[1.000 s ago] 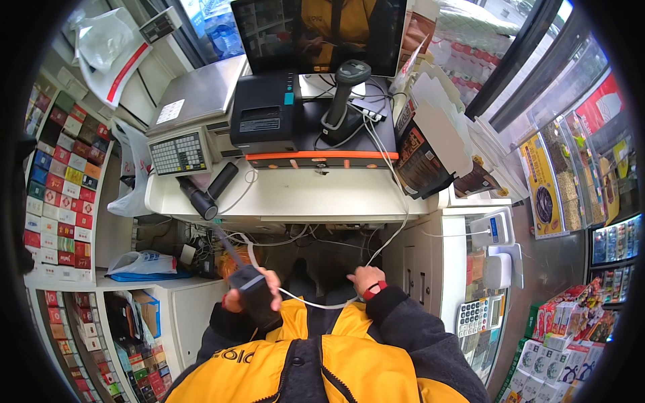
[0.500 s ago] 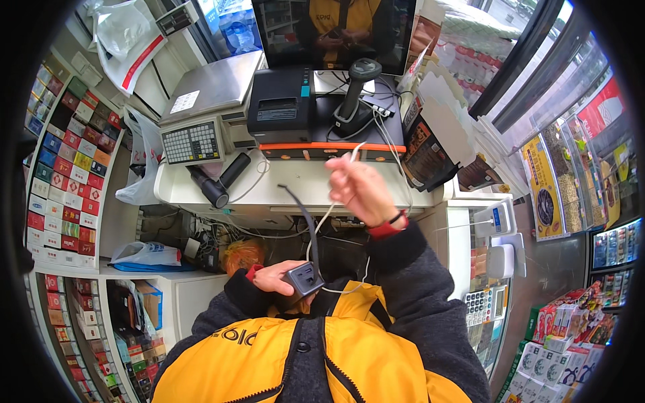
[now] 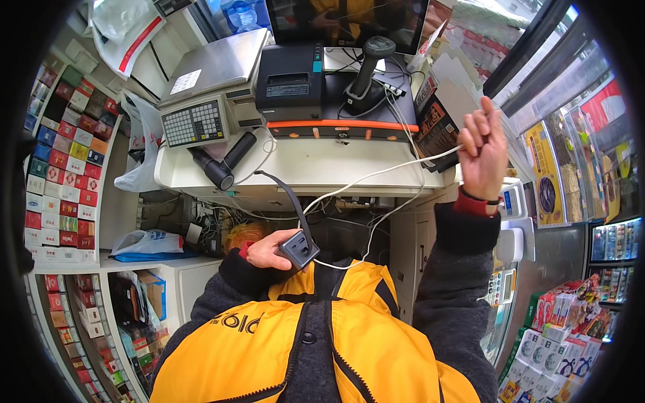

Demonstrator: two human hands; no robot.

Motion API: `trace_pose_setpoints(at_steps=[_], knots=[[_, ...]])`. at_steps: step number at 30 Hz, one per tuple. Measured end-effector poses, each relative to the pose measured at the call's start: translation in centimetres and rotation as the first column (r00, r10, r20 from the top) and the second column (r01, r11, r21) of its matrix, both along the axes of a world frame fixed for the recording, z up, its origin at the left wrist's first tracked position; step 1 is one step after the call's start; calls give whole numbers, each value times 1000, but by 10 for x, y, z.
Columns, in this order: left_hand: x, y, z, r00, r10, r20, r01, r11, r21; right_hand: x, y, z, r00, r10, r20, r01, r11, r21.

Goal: The person assembles a handheld device by attaching a nozzle to a body, inserting a cable, and connecting a power adapter. They then place the device on the counter, pick up a plastic bag, and walk outside to place the bag on a table.

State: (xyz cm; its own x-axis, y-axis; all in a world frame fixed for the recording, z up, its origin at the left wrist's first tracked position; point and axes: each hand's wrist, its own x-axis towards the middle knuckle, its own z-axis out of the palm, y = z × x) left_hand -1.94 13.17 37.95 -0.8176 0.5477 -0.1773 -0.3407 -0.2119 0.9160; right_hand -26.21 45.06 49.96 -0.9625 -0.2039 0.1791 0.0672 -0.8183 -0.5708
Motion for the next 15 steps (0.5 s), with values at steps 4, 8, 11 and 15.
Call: trace_pose_setpoints(at_steps=[4, 8, 11, 15], knots=[[-6, -12, -2, 987, -69, -147, 37, 976, -215, -3, 31, 10, 999, 2, -52, -7, 996, -94], [-4, -12, -4, 974, -91, -206, 30, 959, -283, -7, 50, 12, 992, 92, -91, -106, 980, -170], [-9, -17, -1, 951, -153, -269, 61, 945, -321, 6, 49, 21, 986, -54, -157, 45, 997, -58], [-14, -21, 9, 895, -8, -446, -74, 983, -167, 33, 54, 33, 917, -211, -338, 286, 939, 189]])
